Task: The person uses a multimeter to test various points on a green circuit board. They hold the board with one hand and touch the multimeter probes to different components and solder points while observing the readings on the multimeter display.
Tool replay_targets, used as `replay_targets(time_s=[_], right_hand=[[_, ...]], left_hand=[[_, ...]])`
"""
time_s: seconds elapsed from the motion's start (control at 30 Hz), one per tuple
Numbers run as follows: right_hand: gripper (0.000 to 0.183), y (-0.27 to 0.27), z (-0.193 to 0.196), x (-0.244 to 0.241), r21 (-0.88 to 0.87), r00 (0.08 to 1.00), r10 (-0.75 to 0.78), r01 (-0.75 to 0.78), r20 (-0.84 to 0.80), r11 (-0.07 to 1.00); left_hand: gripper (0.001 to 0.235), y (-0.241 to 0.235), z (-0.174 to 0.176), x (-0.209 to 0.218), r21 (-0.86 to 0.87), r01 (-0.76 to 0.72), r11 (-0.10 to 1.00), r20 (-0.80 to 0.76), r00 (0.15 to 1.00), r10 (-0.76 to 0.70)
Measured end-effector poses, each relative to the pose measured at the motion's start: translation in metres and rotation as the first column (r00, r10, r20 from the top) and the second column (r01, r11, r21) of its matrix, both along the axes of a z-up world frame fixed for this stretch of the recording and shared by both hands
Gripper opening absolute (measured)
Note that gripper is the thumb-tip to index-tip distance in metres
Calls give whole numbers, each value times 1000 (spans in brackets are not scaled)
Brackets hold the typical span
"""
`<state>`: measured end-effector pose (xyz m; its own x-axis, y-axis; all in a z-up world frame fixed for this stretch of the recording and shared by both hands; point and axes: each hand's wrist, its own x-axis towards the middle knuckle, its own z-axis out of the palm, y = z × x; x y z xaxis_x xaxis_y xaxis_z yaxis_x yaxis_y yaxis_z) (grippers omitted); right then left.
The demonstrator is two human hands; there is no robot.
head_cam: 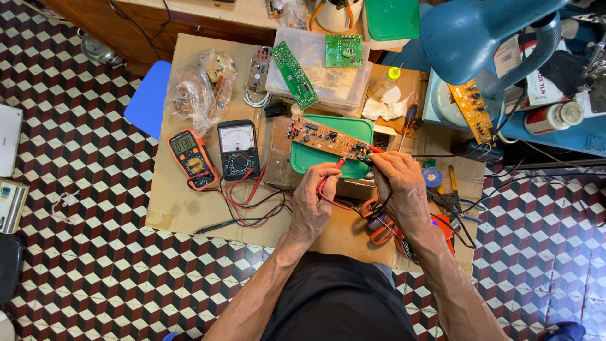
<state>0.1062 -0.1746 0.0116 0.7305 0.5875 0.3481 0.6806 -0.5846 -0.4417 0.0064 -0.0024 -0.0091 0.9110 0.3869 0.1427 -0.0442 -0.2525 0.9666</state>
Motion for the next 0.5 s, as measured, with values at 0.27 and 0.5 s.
replay_targets(time_s=[0.27,0.5], right_hand=[[24,1,2,0,5,1000,4,-4,3,1000],[24,1,1,0,5,1000,-10,10,-4,1000]], left_hand=[[18,0,0,1,-8,-5,1000,-22,1000,4],[17,1,-1,1,6,-8,1000,-26,1000,8]])
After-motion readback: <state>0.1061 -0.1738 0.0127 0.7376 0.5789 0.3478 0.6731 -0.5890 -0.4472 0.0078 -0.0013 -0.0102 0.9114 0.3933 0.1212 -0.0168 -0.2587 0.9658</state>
